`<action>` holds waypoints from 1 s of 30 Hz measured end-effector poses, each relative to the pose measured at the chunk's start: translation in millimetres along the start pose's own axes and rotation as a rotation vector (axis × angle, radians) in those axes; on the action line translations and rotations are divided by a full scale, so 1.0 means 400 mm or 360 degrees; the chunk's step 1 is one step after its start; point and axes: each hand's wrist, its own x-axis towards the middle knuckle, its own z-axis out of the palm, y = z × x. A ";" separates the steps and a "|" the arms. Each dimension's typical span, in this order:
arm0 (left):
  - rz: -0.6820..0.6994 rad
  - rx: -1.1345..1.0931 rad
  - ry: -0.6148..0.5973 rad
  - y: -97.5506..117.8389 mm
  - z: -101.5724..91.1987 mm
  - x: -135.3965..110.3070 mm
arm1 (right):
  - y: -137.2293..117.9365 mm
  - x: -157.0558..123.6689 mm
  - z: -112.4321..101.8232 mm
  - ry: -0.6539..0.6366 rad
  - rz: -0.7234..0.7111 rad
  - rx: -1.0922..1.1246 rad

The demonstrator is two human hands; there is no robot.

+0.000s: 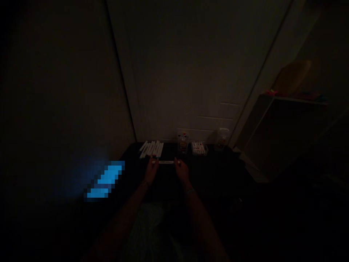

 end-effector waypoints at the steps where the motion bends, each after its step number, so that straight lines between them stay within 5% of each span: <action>1: 0.0003 0.0007 -0.0002 0.001 0.000 0.000 | 0.000 0.000 0.000 -0.0001 0.0008 -0.0007; 30: -0.0034 0.0035 0.0024 0.010 0.002 -0.006 | -0.016 -0.007 -0.010 -0.0010 0.0038 0.0015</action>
